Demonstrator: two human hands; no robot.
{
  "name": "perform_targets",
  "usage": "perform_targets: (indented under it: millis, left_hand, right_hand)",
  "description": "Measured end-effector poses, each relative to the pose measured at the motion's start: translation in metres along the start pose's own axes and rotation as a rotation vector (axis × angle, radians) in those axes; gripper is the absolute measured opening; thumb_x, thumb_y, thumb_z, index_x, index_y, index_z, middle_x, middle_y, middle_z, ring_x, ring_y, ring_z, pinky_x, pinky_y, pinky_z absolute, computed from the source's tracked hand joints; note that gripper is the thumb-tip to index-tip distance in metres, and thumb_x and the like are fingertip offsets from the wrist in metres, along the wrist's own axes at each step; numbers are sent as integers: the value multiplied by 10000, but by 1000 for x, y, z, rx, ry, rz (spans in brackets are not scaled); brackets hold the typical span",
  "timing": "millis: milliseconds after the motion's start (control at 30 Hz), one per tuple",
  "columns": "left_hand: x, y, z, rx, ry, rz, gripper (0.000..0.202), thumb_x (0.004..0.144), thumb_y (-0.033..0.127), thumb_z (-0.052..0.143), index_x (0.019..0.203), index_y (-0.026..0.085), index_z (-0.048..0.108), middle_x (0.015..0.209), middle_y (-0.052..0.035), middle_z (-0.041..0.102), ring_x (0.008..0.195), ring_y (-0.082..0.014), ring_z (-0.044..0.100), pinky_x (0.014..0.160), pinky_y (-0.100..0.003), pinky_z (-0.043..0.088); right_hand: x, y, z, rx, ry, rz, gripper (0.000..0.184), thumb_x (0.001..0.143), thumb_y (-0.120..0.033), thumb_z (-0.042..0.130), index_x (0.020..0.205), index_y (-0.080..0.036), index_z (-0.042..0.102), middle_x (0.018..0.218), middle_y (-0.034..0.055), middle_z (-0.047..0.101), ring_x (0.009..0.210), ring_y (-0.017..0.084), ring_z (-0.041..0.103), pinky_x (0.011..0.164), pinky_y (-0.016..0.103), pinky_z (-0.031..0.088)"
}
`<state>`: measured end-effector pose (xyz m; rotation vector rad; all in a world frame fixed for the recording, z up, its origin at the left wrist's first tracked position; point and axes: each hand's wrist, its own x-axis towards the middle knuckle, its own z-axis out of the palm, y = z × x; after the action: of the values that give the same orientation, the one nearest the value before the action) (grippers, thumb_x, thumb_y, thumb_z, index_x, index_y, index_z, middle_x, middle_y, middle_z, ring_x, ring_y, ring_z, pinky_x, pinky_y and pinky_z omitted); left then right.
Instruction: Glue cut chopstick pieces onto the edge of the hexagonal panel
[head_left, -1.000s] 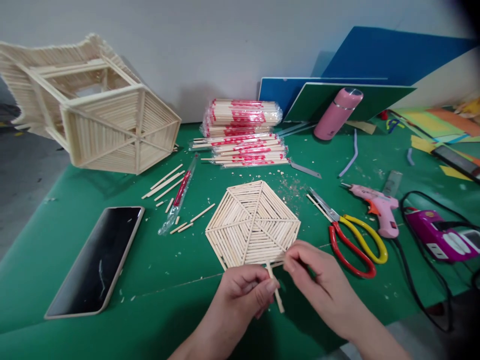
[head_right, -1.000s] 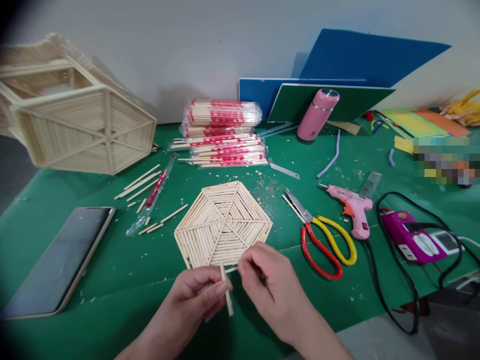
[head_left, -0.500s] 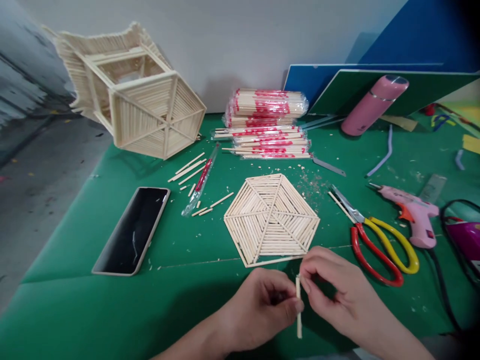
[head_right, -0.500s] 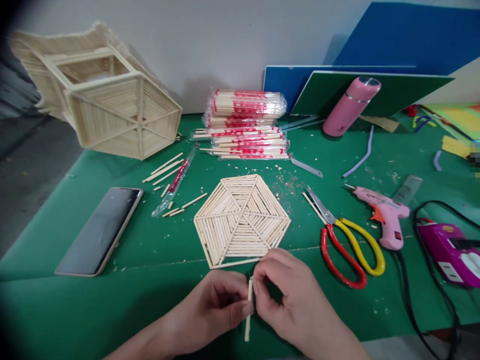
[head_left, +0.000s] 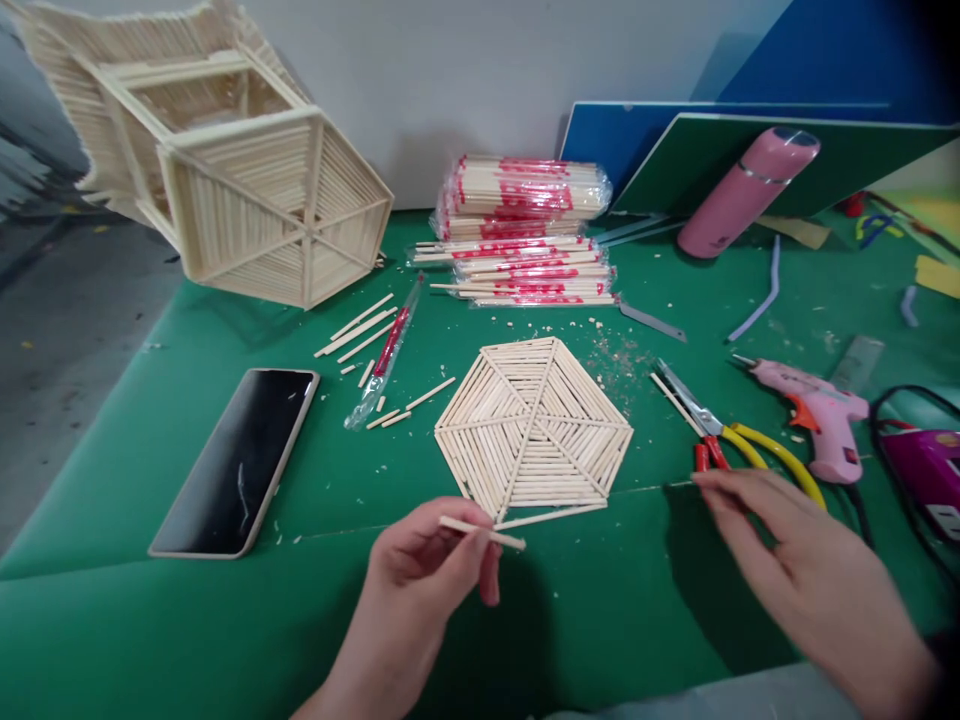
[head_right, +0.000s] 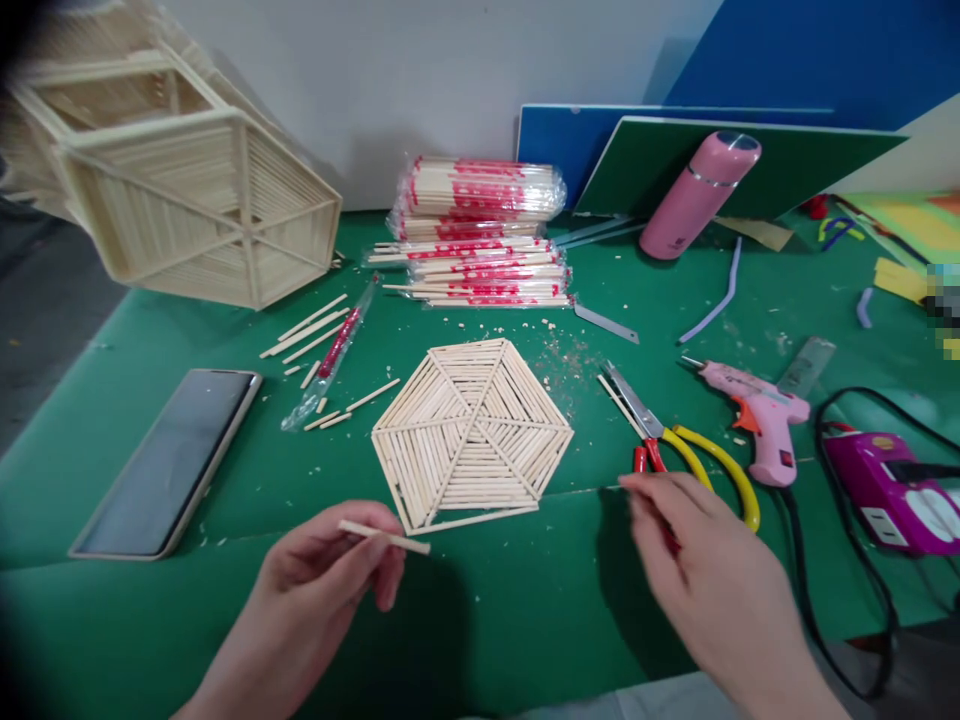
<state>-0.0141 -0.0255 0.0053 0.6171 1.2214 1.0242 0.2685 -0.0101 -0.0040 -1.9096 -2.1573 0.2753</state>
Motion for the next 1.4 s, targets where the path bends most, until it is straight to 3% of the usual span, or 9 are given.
perform_targets:
  millis: [133, 233, 433, 567, 667, 800, 867, 1100, 1400]
  left_hand:
    - [1, 1, -9, 59, 67, 51, 108, 726, 268, 647, 768, 171, 628, 579, 9, 620, 528, -96, 566, 518, -186, 407]
    - [2, -3, -16, 172, 82, 128, 112, 746, 259, 631, 823, 178, 645, 648, -3, 647, 569, -102, 572, 563, -204, 434]
    - [7, -7, -25, 523, 28, 355, 152, 819, 255, 536, 915, 201, 640, 739, 0, 626, 624, -92, 542, 544, -174, 429]
    - [11, -4, -23, 710, -17, 519, 167, 814, 233, 528, 954, 227, 619, 825, 3, 622, 663, -93, 555, 482, -137, 414]
    - [12, -5, -20, 838, -36, 625, 173, 819, 193, 511, 963, 230, 599, 845, 5, 624, 714, -100, 581, 573, -147, 456]
    - [13, -10, -13, 913, -109, 783, 164, 799, 146, 530, 941, 198, 592, 839, -19, 644, 785, -122, 608, 681, -181, 482]
    - [15, -12, -9, 904, -163, 842, 191, 789, 112, 531, 956, 187, 583, 821, -28, 652, 761, -123, 613, 672, -195, 487]
    - [23, -23, -9, 1040, -354, 924, 289, 794, 83, 503, 1046, 211, 562, 1025, -77, 654, 1014, -203, 571, 897, -389, 388]
    - [23, -30, -11, 1075, -363, 928, 300, 802, 84, 492, 1072, 203, 546, 1064, -83, 643, 1082, -206, 536, 929, -401, 359]
  right_hand:
    - [12, -43, 15, 148, -33, -199, 213, 841, -291, 450, 999, -201, 562, 938, 76, 619, 861, 196, 591, 738, 321, 481]
    - [25, -51, 21, 176, -26, -238, 190, 836, -238, 467, 998, -195, 556, 926, 79, 613, 850, 195, 581, 732, 324, 478]
    - [47, 14, 7, 35, 343, 159, 229, 785, -308, 540, 981, -191, 562, 845, 58, 608, 735, 198, 577, 650, 337, 465]
    - [45, 46, -10, 38, 402, 238, 212, 797, -314, 531, 955, -181, 579, 823, 83, 613, 668, 186, 563, 565, 310, 451]
    - [40, 30, -12, 106, 297, 125, 165, 794, -305, 549, 916, -212, 609, 846, 53, 617, 722, 173, 574, 630, 300, 470]
    - [36, -18, 4, 237, -88, -310, 211, 791, -248, 574, 997, -227, 615, 934, 52, 598, 858, 173, 552, 739, 314, 463]
    - [35, -37, 14, 275, -154, -394, 223, 810, -241, 551, 1025, -212, 606, 932, 63, 595, 848, 174, 538, 726, 320, 461]
    - [36, -50, 32, 245, -180, -418, 159, 844, -215, 486, 886, -213, 640, 838, 55, 587, 767, 174, 494, 654, 315, 423]
    - [29, -50, 18, 501, -188, -248, 126, 865, -153, 371, 784, -203, 454, 818, 42, 516, 768, 160, 502, 672, 305, 432]
